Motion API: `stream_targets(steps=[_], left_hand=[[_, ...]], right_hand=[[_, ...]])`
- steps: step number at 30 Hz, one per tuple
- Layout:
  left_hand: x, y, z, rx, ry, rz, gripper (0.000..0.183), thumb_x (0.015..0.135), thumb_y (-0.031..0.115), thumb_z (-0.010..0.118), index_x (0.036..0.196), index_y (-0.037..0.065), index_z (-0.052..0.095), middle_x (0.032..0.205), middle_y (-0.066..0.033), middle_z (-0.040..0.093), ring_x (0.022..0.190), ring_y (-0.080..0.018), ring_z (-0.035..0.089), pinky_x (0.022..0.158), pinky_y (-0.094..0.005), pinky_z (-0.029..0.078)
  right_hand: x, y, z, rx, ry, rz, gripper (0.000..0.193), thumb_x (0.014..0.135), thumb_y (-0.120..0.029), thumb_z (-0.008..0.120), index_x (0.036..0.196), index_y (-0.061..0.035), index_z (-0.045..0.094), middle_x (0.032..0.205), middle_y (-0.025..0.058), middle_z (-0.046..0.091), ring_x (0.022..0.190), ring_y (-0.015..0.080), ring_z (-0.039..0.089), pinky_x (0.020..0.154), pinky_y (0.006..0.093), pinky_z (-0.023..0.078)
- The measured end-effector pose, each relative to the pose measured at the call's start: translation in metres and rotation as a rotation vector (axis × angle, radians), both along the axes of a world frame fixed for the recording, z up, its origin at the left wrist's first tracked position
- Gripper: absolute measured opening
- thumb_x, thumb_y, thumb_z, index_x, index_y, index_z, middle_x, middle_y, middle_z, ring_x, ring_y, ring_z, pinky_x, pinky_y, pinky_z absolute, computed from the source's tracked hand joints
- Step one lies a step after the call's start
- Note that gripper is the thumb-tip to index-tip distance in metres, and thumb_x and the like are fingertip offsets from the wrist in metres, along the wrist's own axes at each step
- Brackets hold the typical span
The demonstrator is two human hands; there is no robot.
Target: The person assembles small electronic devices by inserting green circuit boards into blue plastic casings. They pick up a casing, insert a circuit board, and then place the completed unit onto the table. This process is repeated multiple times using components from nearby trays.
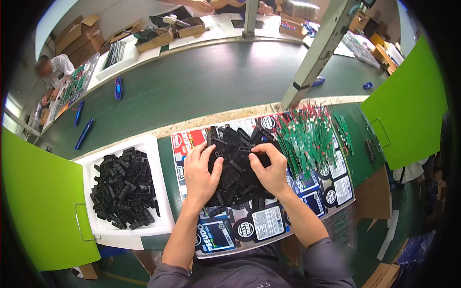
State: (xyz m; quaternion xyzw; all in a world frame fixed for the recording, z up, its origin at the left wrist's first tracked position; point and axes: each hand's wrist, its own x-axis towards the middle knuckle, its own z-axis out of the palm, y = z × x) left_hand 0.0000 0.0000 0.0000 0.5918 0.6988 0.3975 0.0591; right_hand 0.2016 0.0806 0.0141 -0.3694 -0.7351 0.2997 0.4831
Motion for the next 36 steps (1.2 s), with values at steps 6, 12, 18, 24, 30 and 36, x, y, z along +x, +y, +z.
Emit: stream_targets(steps=[6,12,18,24,30,36], left_hand=[[-0.004,0.000,0.005,0.018,0.011,-0.007,0.041,0.095,0.027,0.073,0.128,0.002,0.070,0.137,-0.0182,0.063,0.130,-0.0374,0.057,0.109,-0.0487,0.043],[-0.003,-0.003,0.004,0.024,0.003,-0.003,0.042,0.095,0.027,0.073,0.129,0.002,0.069,0.137,-0.0177,0.063,0.130,-0.0369,0.056,0.109,-0.0484,0.043],[-0.002,-0.002,0.003,0.021,0.007,0.000,0.042,0.095,0.028,0.073,0.129,0.003,0.069,0.137,-0.0173,0.064,0.129,-0.0366,0.056,0.109,-0.0482,0.043],[-0.001,-0.002,0.003,0.021,0.000,0.000,0.042,0.095,0.028,0.073,0.128,0.002,0.070,0.137,-0.0169,0.064,0.129,-0.0365,0.056,0.109,-0.0481,0.043],[-0.002,-0.003,0.004,0.024,0.004,0.005,0.042,0.095,0.028,0.073,0.127,0.002,0.070,0.136,-0.0170,0.064,0.129,-0.0365,0.056,0.109,-0.0481,0.043],[-0.002,-0.003,0.004,0.020,-0.003,0.002,0.042,0.095,0.028,0.073,0.127,0.002,0.070,0.137,-0.0174,0.064,0.129,-0.0370,0.056,0.110,-0.0483,0.043]], right_hand=[[-0.006,-0.002,-0.001,-0.030,0.041,-0.039,0.014,0.085,0.000,0.075,0.098,0.0012,0.072,0.094,0.0133,0.071,0.084,0.0248,0.071,0.076,0.0358,0.056],[0.000,0.000,0.000,0.055,-0.069,0.013,0.023,0.078,0.005,0.070,0.100,-0.0012,0.074,0.099,0.0145,0.067,0.087,0.0307,0.069,0.077,0.0384,0.056],[-0.003,0.000,0.002,0.053,-0.031,0.021,0.020,0.082,0.005,0.071,0.101,-0.0002,0.073,0.100,0.0151,0.069,0.089,0.0316,0.070,0.079,0.0390,0.056],[-0.004,-0.001,0.003,0.063,-0.018,-0.027,0.018,0.087,0.007,0.065,0.102,0.0007,0.073,0.100,0.0146,0.067,0.087,0.0285,0.070,0.077,0.0374,0.055],[-0.003,-0.002,0.004,0.048,-0.036,0.001,0.022,0.089,0.009,0.058,0.103,0.0023,0.074,0.099,0.0108,0.058,0.073,0.0174,0.058,0.068,0.0328,0.050],[-0.001,-0.002,0.002,0.009,-0.024,-0.004,0.023,0.087,0.010,0.052,0.100,0.0028,0.070,0.098,0.0118,0.060,0.070,0.0180,0.056,0.066,0.0333,0.048]])
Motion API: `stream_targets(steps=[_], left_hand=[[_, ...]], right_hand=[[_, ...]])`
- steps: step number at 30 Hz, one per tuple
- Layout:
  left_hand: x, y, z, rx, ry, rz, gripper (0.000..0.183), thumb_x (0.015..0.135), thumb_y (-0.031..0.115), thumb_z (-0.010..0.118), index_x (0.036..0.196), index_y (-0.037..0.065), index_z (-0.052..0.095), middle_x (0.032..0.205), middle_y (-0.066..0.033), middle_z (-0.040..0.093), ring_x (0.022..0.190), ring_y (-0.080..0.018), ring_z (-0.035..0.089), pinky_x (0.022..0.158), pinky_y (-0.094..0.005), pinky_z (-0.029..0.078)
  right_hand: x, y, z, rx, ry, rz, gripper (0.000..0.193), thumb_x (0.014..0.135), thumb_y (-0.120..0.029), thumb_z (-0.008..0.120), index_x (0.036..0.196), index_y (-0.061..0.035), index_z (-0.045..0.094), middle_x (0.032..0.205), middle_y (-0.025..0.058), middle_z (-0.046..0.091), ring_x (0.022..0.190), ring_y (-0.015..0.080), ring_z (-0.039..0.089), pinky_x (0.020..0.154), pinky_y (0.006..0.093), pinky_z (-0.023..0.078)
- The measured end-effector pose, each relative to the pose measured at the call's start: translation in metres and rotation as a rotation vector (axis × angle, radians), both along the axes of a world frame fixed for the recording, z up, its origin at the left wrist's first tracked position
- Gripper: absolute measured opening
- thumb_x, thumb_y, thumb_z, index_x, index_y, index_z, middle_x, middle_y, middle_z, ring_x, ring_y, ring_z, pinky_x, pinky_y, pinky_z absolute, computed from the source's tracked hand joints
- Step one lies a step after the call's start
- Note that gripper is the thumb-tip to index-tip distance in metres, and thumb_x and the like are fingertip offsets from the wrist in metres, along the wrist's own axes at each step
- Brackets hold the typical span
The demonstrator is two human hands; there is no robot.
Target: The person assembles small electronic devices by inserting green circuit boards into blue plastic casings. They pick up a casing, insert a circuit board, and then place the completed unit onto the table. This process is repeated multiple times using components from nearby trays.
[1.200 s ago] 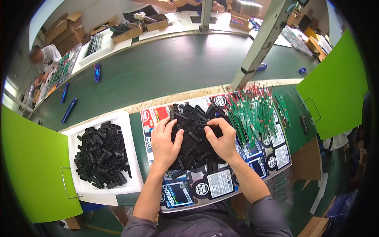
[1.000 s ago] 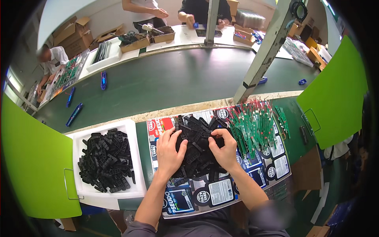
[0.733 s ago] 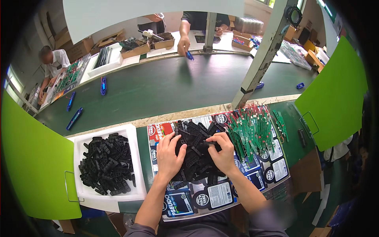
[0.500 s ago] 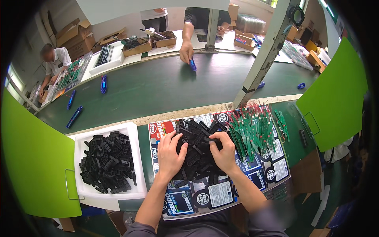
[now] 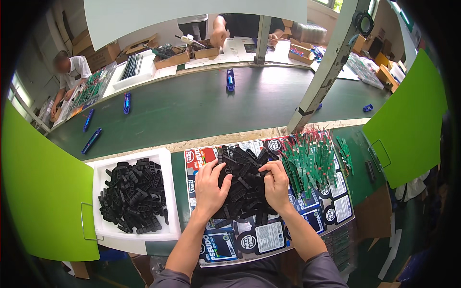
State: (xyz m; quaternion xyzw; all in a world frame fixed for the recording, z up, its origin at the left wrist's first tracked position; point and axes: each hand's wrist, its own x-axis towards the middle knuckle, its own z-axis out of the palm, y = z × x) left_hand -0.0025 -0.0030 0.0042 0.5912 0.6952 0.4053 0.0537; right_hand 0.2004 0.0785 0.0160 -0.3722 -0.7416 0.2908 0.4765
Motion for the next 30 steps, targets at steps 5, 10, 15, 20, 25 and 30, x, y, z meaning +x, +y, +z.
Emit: stream_targets(steps=[5,10,15,20,25,30], left_hand=[[0.0011,0.0013,-0.0005,0.001,-0.005,-0.005,0.042,0.095,0.028,0.073,0.127,0.002,0.070,0.137,-0.0176,0.064,0.129,-0.0372,0.057,0.110,-0.0482,0.043],[0.0005,0.0008,-0.0009,0.006,0.007,-0.007,0.042,0.095,0.028,0.073,0.128,0.002,0.070,0.137,-0.0177,0.064,0.129,-0.0370,0.057,0.110,-0.0482,0.043],[-0.0004,0.0004,-0.0004,0.002,0.021,0.001,0.043,0.096,0.029,0.073,0.129,0.003,0.070,0.137,-0.0179,0.064,0.129,-0.0365,0.057,0.109,-0.0479,0.043],[0.0014,0.0015,-0.0020,0.003,0.007,-0.006,0.042,0.096,0.029,0.072,0.129,0.003,0.069,0.137,-0.0179,0.064,0.129,-0.0367,0.057,0.109,-0.0479,0.043],[0.0002,0.0001,0.0011,-0.001,-0.004,-0.003,0.042,0.095,0.027,0.073,0.128,0.002,0.070,0.136,-0.0178,0.064,0.129,-0.0369,0.057,0.109,-0.0478,0.043],[0.0014,0.0019,-0.0006,0.003,-0.002,-0.016,0.042,0.095,0.027,0.073,0.128,0.002,0.070,0.136,-0.0182,0.064,0.129,-0.0373,0.057,0.109,-0.0476,0.043]], right_hand=[[0.0016,0.0015,-0.0040,-0.005,0.003,-0.003,0.018,0.086,0.006,0.052,0.098,0.0019,0.065,0.095,0.0154,0.061,0.078,0.0266,0.060,0.074,0.0388,0.050],[0.0024,0.0001,-0.0035,-0.034,0.016,0.011,0.015,0.084,0.002,0.057,0.099,0.0012,0.062,0.096,0.0166,0.062,0.090,0.0341,0.063,0.085,0.0427,0.052],[-0.0003,0.0009,-0.0043,-0.007,0.035,0.017,0.015,0.083,0.001,0.063,0.099,-0.0001,0.062,0.100,0.0153,0.064,0.094,0.0325,0.064,0.086,0.0414,0.053],[0.0018,0.0019,-0.0014,0.018,0.002,-0.009,0.016,0.085,0.000,0.065,0.100,-0.0002,0.065,0.098,0.0140,0.063,0.094,0.0307,0.063,0.085,0.0409,0.053],[0.0002,0.0010,-0.0027,0.005,0.005,0.005,0.016,0.086,-0.001,0.066,0.101,0.0002,0.065,0.097,0.0142,0.063,0.091,0.0303,0.064,0.084,0.0403,0.053],[0.0014,0.0020,-0.0065,-0.009,0.029,-0.014,0.017,0.090,-0.002,0.068,0.106,0.0006,0.066,0.097,0.0142,0.064,0.089,0.0304,0.065,0.082,0.0399,0.053]])
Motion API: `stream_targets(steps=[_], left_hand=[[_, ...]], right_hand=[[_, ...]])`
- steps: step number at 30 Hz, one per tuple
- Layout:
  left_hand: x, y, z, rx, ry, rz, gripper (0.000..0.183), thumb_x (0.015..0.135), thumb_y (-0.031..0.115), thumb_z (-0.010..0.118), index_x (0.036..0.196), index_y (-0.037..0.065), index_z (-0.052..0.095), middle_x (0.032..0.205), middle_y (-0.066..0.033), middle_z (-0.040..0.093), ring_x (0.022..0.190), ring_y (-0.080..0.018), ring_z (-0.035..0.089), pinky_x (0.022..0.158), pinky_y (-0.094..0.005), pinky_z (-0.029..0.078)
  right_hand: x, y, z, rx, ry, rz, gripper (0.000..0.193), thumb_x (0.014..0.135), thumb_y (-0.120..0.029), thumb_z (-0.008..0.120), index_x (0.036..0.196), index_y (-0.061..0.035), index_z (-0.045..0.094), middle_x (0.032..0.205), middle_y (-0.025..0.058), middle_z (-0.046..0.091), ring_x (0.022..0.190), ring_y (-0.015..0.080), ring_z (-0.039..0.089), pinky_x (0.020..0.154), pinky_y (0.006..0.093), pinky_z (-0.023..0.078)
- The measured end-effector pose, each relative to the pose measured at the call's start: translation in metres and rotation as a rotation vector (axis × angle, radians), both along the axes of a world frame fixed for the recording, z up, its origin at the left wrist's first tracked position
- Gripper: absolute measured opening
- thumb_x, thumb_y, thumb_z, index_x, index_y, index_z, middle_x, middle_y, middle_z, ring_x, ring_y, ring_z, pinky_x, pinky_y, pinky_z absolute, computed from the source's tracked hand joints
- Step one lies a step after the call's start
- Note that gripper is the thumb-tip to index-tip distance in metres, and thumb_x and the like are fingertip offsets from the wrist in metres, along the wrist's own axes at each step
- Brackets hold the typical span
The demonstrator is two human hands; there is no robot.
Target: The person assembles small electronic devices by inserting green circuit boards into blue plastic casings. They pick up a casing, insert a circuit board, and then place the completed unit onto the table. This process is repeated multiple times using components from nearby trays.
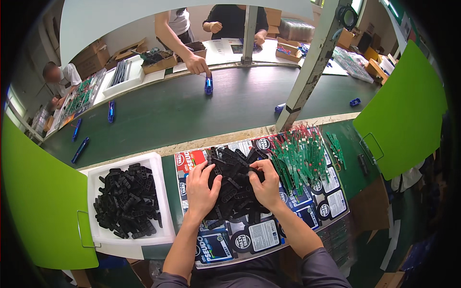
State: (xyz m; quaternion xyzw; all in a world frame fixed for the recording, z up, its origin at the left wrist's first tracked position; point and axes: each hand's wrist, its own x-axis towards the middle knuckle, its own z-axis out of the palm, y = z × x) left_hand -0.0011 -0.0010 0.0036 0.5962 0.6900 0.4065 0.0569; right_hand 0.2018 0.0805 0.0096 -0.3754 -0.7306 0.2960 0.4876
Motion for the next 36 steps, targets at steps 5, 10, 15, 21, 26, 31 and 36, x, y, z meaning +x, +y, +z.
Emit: stream_targets(steps=[5,10,15,21,26,31,36], left_hand=[[-0.002,-0.002,0.000,-0.007,0.008,0.010,0.044,0.095,0.028,0.073,0.130,0.001,0.069,0.139,-0.0192,0.062,0.130,-0.0380,0.056,0.111,-0.0481,0.042],[0.004,-0.002,0.005,-0.027,-0.059,0.041,0.049,0.096,0.024,0.072,0.138,0.000,0.063,0.150,-0.0236,0.053,0.136,-0.0405,0.054,0.116,-0.0487,0.040],[0.000,-0.001,0.000,0.022,-0.044,0.063,0.049,0.096,0.021,0.072,0.139,0.000,0.062,0.153,-0.0247,0.050,0.137,-0.0401,0.054,0.117,-0.0477,0.040],[-0.016,0.003,-0.004,0.058,-0.475,0.019,0.038,0.100,0.021,0.069,0.131,0.000,0.067,0.141,-0.0211,0.060,0.131,-0.0341,0.058,0.114,-0.0426,0.043],[-0.015,0.003,-0.003,0.082,-0.509,0.025,0.033,0.100,0.018,0.068,0.127,-0.001,0.068,0.134,-0.0173,0.065,0.127,-0.0299,0.061,0.111,-0.0397,0.045],[-0.011,0.001,0.007,0.082,-0.370,0.057,0.030,0.099,0.018,0.069,0.123,-0.001,0.070,0.134,-0.0173,0.067,0.126,-0.0309,0.063,0.110,-0.0404,0.046],[-0.008,0.000,0.012,0.113,-0.341,0.059,0.026,0.099,0.015,0.069,0.118,-0.001,0.072,0.129,-0.0159,0.070,0.124,-0.0306,0.065,0.110,-0.0405,0.046]], right_hand=[[-0.003,-0.001,0.009,0.041,-0.002,0.012,0.023,0.095,-0.002,0.067,0.117,-0.0017,0.072,0.099,0.0145,0.066,0.090,0.0311,0.066,0.081,0.0402,0.053],[0.000,0.001,0.006,0.053,-0.016,0.026,0.022,0.097,-0.001,0.065,0.116,-0.0024,0.075,0.102,0.0156,0.069,0.092,0.0317,0.068,0.081,0.0399,0.054],[-0.002,0.000,0.006,0.064,-0.014,0.035,0.024,0.097,-0.003,0.068,0.120,-0.0028,0.075,0.104,0.0156,0.070,0.094,0.0317,0.069,0.082,0.0389,0.055],[0.000,0.000,0.005,0.048,0.003,0.046,0.024,0.097,-0.004,0.069,0.120,-0.0029,0.075,0.103,0.0146,0.070,0.091,0.0304,0.069,0.080,0.0382,0.055],[0.001,0.002,0.007,-0.044,0.033,0.061,0.023,0.097,-0.004,0.069,0.119,-0.0033,0.075,0.100,0.0129,0.070,0.085,0.0257,0.067,0.076,0.0353,0.054],[0.006,0.006,0.007,-0.110,0.084,0.056,0.024,0.098,-0.003,0.067,0.120,-0.0038,0.075,0.099,0.0116,0.069,0.082,0.0213,0.066,0.075,0.0328,0.053],[0.006,0.006,0.004,-0.163,0.122,0.059,0.023,0.097,0.000,0.065,0.117,-0.0023,0.075,0.098,0.0107,0.072,0.081,0.0179,0.066,0.074,0.0317,0.053]])
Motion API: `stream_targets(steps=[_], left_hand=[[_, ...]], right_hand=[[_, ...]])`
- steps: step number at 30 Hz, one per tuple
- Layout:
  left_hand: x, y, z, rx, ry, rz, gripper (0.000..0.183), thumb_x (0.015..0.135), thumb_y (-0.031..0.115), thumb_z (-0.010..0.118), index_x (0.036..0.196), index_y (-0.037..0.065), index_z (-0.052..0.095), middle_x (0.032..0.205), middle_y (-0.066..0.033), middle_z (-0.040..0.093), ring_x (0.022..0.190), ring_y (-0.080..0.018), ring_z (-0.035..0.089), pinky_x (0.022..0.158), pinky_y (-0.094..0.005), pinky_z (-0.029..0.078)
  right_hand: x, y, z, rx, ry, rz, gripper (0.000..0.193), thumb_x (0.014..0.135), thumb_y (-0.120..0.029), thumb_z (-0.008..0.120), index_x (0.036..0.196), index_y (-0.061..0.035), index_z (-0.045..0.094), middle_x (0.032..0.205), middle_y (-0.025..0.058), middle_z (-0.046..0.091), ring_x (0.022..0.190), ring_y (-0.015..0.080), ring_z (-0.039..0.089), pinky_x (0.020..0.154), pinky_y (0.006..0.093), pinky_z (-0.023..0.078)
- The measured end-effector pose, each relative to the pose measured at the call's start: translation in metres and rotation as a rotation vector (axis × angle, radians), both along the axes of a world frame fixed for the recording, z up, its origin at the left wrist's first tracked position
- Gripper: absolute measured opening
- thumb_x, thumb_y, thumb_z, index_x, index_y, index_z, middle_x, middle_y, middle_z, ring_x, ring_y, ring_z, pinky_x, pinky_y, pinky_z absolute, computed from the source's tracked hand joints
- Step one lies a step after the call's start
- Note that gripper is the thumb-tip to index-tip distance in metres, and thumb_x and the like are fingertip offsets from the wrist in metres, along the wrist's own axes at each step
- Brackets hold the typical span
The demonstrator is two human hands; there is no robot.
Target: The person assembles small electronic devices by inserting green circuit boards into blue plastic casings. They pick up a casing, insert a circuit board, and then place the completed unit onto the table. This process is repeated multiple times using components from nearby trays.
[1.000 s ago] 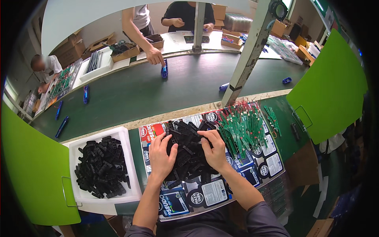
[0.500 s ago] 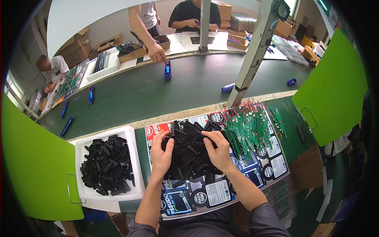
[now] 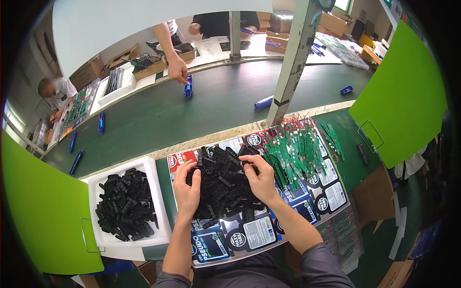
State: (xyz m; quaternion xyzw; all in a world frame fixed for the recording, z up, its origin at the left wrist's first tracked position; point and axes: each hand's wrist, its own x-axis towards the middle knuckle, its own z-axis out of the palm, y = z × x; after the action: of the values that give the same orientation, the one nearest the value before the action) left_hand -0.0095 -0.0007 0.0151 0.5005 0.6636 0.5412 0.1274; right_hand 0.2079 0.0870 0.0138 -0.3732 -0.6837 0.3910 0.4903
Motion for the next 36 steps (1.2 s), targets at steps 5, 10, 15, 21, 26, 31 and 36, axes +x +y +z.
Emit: stream_targets(steps=[5,10,15,21,26,31,36], left_hand=[[0.002,-0.001,0.001,0.074,-0.005,0.010,0.021,0.099,0.012,0.068,0.114,-0.002,0.074,0.124,-0.0156,0.073,0.120,-0.0297,0.067,0.108,-0.0398,0.048],[0.009,-0.001,0.016,0.149,-0.061,-0.024,0.019,0.099,0.010,0.068,0.113,-0.001,0.074,0.118,-0.0138,0.075,0.114,-0.0272,0.070,0.105,-0.0384,0.050],[0.018,0.000,0.035,0.158,-0.100,-0.134,0.018,0.099,0.007,0.068,0.114,-0.001,0.074,0.116,-0.0131,0.075,0.110,-0.0240,0.071,0.102,-0.0365,0.052],[0.030,0.027,0.054,0.120,-0.106,-0.260,0.018,0.099,0.002,0.066,0.115,-0.002,0.074,0.112,-0.0130,0.075,0.101,-0.0205,0.071,0.091,-0.0318,0.056],[0.047,0.105,0.066,0.074,0.084,-0.392,0.019,0.100,0.005,0.067,0.116,-0.003,0.073,0.109,-0.0134,0.073,0.097,-0.0197,0.072,0.087,-0.0318,0.057],[0.071,0.223,0.033,0.011,0.317,-0.467,0.025,0.097,0.011,0.071,0.119,-0.001,0.073,0.112,-0.0181,0.073,0.102,-0.0300,0.074,0.092,-0.0397,0.058],[0.092,0.308,0.006,-0.122,0.697,-0.440,0.039,0.093,0.020,0.074,0.129,0.004,0.069,0.127,-0.0180,0.066,0.119,-0.0370,0.063,0.104,-0.0481,0.052]], right_hand=[[0.000,-0.001,0.000,-0.062,0.046,-0.017,0.022,0.095,0.004,0.063,0.114,-0.0011,0.074,0.097,0.0091,0.077,0.081,0.0145,0.070,0.074,0.0292,0.055],[0.000,0.001,0.000,-0.087,0.051,-0.011,0.020,0.095,0.002,0.064,0.113,0.0001,0.073,0.095,0.0095,0.077,0.080,0.0139,0.070,0.074,0.0298,0.055],[-0.001,0.002,-0.003,-0.089,0.035,-0.013,0.020,0.095,0.001,0.065,0.113,0.0008,0.074,0.094,0.0103,0.077,0.078,0.0147,0.070,0.073,0.0304,0.056],[-0.002,0.003,-0.004,-0.073,0.054,-0.021,0.020,0.094,0.001,0.066,0.112,0.0010,0.074,0.095,0.0129,0.074,0.079,0.0205,0.072,0.075,0.0331,0.057],[-0.001,0.005,0.003,-0.031,0.056,-0.034,0.018,0.092,0.002,0.068,0.109,0.0008,0.073,0.101,0.0131,0.068,0.083,0.0232,0.069,0.076,0.0343,0.057],[0.000,0.007,0.004,-0.066,0.054,-0.026,0.019,0.092,0.001,0.069,0.110,0.0007,0.074,0.100,0.0127,0.066,0.082,0.0232,0.067,0.076,0.0347,0.057],[0.003,0.009,0.006,-0.098,0.055,-0.011,0.019,0.091,0.000,0.069,0.110,-0.0001,0.073,0.101,0.0127,0.066,0.083,0.0230,0.069,0.076,0.0342,0.057]])
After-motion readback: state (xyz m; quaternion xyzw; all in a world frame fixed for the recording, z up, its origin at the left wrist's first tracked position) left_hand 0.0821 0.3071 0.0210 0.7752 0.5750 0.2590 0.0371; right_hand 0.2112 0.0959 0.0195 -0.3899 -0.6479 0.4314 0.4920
